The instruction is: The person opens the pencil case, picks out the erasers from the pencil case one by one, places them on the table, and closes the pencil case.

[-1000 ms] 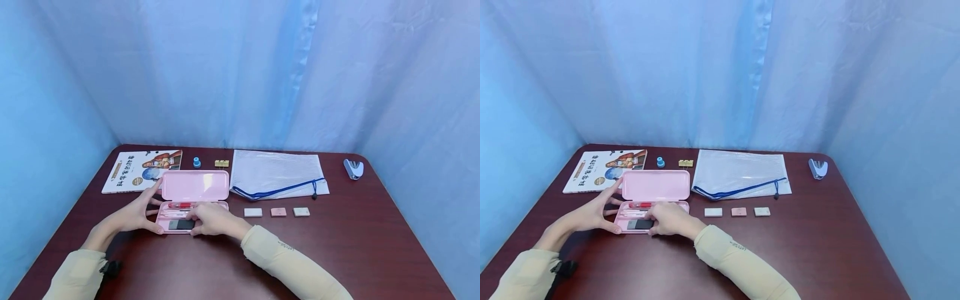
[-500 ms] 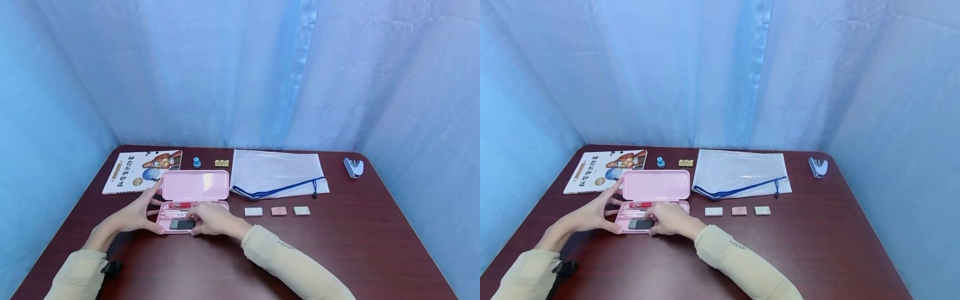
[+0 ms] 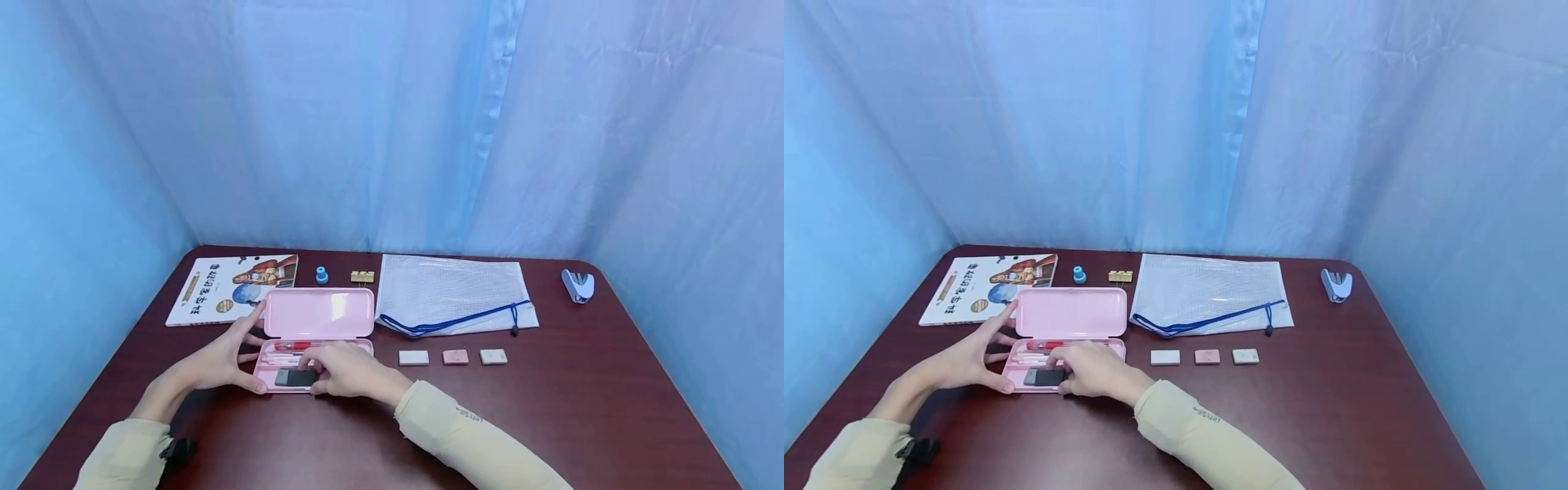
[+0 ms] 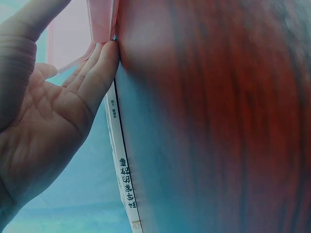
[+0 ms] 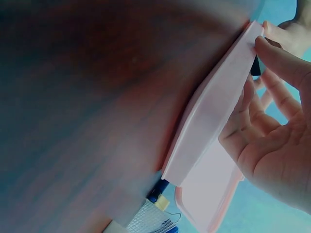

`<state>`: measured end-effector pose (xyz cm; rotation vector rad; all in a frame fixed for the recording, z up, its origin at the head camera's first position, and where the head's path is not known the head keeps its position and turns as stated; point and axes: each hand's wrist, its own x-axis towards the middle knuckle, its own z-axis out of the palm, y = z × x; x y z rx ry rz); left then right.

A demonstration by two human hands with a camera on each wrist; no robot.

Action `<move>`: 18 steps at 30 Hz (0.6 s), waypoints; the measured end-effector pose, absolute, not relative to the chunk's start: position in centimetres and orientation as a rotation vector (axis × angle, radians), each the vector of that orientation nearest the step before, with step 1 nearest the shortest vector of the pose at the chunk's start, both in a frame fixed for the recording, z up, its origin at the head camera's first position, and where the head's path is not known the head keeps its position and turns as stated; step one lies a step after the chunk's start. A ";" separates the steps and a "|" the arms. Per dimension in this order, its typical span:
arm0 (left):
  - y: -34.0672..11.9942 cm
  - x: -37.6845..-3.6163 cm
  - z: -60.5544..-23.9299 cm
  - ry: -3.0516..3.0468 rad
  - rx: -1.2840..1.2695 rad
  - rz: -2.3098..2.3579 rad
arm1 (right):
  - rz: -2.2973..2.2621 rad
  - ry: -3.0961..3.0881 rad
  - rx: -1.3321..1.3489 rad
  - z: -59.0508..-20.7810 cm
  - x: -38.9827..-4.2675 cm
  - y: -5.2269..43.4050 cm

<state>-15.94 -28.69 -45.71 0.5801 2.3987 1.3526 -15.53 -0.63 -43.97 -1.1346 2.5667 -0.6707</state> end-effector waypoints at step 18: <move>-28.7 -15.8 -45.5 2.420 0.576 1.322 | -0.725 2.534 -1.172 -43.8 -16.3 -0.6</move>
